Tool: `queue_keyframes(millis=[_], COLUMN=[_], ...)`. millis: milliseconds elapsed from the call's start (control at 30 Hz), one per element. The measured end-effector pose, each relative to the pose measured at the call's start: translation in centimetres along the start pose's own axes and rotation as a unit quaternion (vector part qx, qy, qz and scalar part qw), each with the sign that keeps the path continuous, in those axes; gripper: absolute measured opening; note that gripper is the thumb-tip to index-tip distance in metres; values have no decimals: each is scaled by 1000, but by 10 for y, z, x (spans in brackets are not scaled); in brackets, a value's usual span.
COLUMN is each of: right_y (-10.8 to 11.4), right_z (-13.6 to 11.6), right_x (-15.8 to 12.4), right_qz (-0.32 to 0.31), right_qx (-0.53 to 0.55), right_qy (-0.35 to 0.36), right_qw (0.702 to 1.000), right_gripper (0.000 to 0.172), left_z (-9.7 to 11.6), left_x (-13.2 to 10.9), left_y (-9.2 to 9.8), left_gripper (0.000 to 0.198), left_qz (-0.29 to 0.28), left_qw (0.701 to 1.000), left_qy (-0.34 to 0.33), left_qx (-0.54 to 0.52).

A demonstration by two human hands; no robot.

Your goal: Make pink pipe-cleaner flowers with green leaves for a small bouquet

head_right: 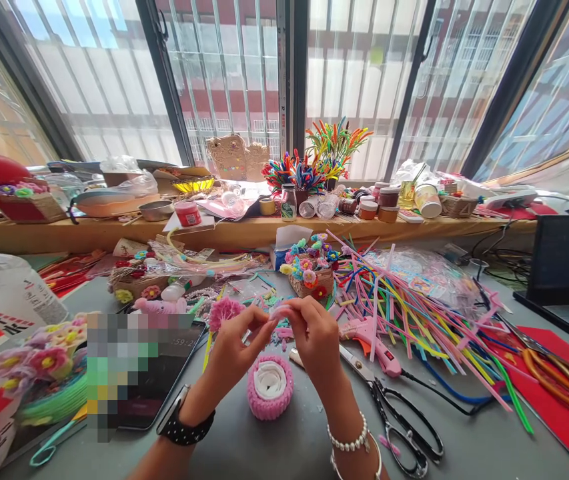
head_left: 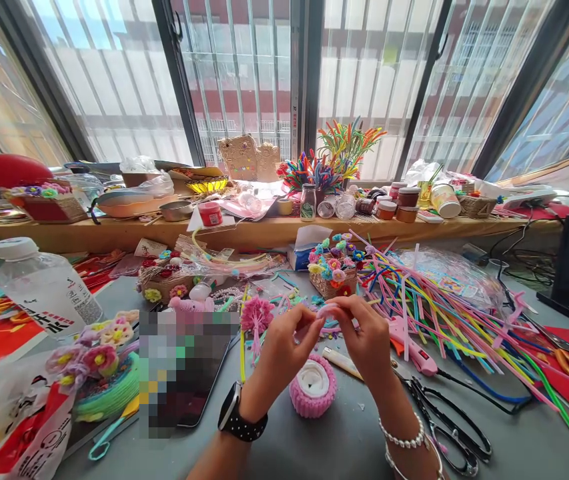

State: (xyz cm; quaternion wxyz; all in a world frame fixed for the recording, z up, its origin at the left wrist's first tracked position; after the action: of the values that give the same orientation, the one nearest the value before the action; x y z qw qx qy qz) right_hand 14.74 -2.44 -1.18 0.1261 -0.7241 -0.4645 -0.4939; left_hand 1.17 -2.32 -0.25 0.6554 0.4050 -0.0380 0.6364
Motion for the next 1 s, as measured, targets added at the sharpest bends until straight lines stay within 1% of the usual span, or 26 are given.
queue_keyframes(millis=[100, 200, 333, 433, 567, 733, 800, 867, 933, 1000], right_y=[0, 1, 3, 2, 1, 1, 0, 0, -1, -1], right_z=[-3, -3, -1, 0, 1, 2, 4, 7, 11, 14], right_x=[-1, -1, -2, -3, -5, -5, -6, -6, -7, -6], right_qz=[26, 39, 60, 72, 86, 85, 75, 72, 90, 127], right_qx=[-6, -30, -60, -73, -84, -72, -54, -24, 16, 58], right_qy=[2, 7, 5, 11, 5, -7, -36, -89, -152, -201], right_qw=[1000, 999, 996, 995, 993, 994, 995, 993, 984, 970], right_gripper=[9, 10, 11, 11, 10, 12, 13, 15, 17, 20], left_z=[2, 0, -3, -4, -5, -8, -9, -10, -12, -17], left_x=[0, 2, 4, 3, -1, -2, 1, 4, 7, 10], left_y=[-1, 2, 5, 3, 0, 0, 3, 10, 19, 31], left_gripper=[18, 15, 19, 20, 21, 21, 21, 22, 23, 26], left_qz=[-15, -19, -50, -41, -32, -42, -41, -27, 4, 51], left_qw=[999, 998, 995, 996, 999, 998, 998, 998, 998, 995], left_qy=[21, 28, 45, 54, 43, 52, 51, 53, 65, 91], left_qx=[-20, -43, -78, -51, 5, 1, 0, 2, -4, -6])
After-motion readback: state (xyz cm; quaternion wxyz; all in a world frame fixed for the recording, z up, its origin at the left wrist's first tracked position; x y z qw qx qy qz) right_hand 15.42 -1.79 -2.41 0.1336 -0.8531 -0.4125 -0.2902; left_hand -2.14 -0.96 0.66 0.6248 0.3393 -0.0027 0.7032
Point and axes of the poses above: each hand's wrist, its own x-axis towards the middle knuckle, its own y-axis out of the back of the hand, z = x × y, the point moved 1 cm from there along x, towards the middle knuckle, and after that the axes turned 5 degrees about z, right-handed, at the moved point
